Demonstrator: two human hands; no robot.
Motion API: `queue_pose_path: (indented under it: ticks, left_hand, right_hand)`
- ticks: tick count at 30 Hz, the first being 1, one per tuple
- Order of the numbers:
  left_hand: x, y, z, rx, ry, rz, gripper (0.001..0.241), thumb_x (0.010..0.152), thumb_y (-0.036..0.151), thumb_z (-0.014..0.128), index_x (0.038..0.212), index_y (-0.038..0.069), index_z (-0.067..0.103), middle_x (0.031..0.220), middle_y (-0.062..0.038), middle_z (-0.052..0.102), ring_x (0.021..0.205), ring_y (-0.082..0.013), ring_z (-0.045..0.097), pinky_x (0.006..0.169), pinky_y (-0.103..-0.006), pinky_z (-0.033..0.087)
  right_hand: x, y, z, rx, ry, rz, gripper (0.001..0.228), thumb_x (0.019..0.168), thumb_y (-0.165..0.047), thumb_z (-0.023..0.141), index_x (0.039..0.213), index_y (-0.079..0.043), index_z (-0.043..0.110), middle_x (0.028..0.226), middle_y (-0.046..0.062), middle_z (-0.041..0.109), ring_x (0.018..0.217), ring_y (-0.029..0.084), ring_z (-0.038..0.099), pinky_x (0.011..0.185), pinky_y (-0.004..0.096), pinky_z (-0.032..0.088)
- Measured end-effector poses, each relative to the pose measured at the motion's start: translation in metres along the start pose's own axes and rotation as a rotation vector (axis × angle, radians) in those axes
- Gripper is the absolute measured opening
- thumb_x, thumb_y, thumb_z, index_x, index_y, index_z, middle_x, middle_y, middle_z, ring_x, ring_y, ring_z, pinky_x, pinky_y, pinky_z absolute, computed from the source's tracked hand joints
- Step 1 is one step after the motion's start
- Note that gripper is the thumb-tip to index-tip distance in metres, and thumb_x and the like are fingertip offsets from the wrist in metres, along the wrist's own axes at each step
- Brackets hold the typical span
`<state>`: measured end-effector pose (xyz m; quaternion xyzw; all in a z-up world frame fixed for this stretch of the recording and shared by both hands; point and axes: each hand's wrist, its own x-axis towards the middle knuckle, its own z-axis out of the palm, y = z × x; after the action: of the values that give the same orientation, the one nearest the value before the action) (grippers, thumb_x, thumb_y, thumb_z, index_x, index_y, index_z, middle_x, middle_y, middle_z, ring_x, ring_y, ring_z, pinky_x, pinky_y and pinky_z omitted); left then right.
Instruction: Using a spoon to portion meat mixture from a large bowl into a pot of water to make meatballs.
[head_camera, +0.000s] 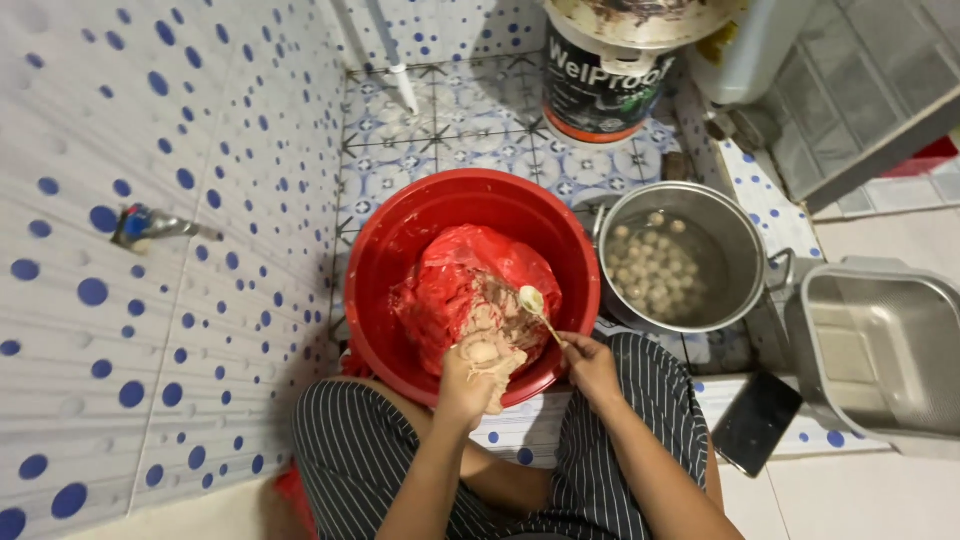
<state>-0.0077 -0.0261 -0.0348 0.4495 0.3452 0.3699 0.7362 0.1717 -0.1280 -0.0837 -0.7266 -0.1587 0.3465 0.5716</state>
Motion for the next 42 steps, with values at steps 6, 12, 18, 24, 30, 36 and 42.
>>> queue_pose_path:
  ticks: [6,12,18,24,30,36,42]
  left_hand:
    - [-0.008,0.041,0.017,0.085,-0.056,0.117,0.042,0.061,-0.021,0.057,0.098,-0.013,0.074,0.082,-0.026,0.075,0.078,-0.024,0.069,0.069,-0.046,0.064]
    - [0.001,0.032,0.007,0.045,-0.131,-0.123,0.048,0.105,0.044,0.05,0.08,0.004,0.058,0.058,-0.006,0.04,0.043,-0.0093,0.041,0.027,-0.0205,0.035]
    - [-0.025,0.094,0.033,0.085,-0.055,-0.172,0.034,0.082,-0.005,0.052,0.11,0.005,0.067,0.062,-0.016,0.062,0.037,-0.0135,0.049,0.025,-0.0227,0.043]
    - [-0.016,0.071,0.032,0.089,-0.045,-0.001,0.031,0.075,-0.008,0.081,0.105,-0.003,0.075,0.084,-0.019,0.076,0.072,-0.0159,0.071,0.065,-0.0329,0.065]
    - [-0.017,0.09,0.038,0.25,-0.014,-0.166,0.011,0.077,-0.013,0.06,0.086,-0.007,0.063,0.048,-0.02,0.058,0.03,-0.0244,0.054,0.025,-0.0316,0.048]
    - [-0.01,0.077,0.031,0.274,-0.061,-0.146,0.017,0.084,0.005,0.077,0.081,0.003,0.061,0.046,-0.014,0.054,0.029,-0.018,0.048,0.024,-0.0269,0.041]
    - [0.003,0.041,0.016,0.105,-0.053,-0.189,0.02,0.097,0.029,0.068,0.095,0.009,0.07,0.063,-0.011,0.059,0.04,-0.0108,0.051,0.026,-0.0217,0.043]
  right_hand:
    - [0.003,0.007,-0.003,-0.009,-0.026,0.006,0.027,0.093,-0.002,0.061,0.116,0.005,0.073,0.056,0.017,0.062,0.033,0.019,0.051,0.035,0.028,0.038]
    - [0.003,0.005,-0.002,-0.02,-0.026,-0.003,0.027,0.093,-0.001,0.06,0.116,0.006,0.073,0.057,0.018,0.062,0.033,0.019,0.051,0.036,0.028,0.039]
    - [0.002,0.003,-0.001,-0.029,-0.036,-0.005,0.028,0.094,-0.002,0.06,0.117,0.006,0.072,0.057,0.017,0.062,0.033,0.018,0.05,0.037,0.027,0.039]
    - [0.001,0.0,-0.001,-0.031,-0.04,-0.009,0.028,0.094,-0.001,0.06,0.117,0.006,0.072,0.057,0.017,0.062,0.034,0.019,0.05,0.037,0.027,0.039]
    - [0.0,0.0,0.0,-0.025,-0.04,-0.014,0.028,0.094,-0.002,0.06,0.118,0.007,0.072,0.057,0.017,0.061,0.033,0.019,0.05,0.037,0.027,0.039]
    - [0.0,0.001,-0.001,-0.025,-0.041,-0.021,0.027,0.094,-0.002,0.06,0.117,0.007,0.072,0.056,0.016,0.061,0.032,0.018,0.05,0.036,0.027,0.039]
    - [0.004,0.008,0.0,-0.023,-0.039,-0.018,0.028,0.093,-0.003,0.061,0.117,0.006,0.072,0.056,0.016,0.061,0.032,0.018,0.05,0.036,0.027,0.038]
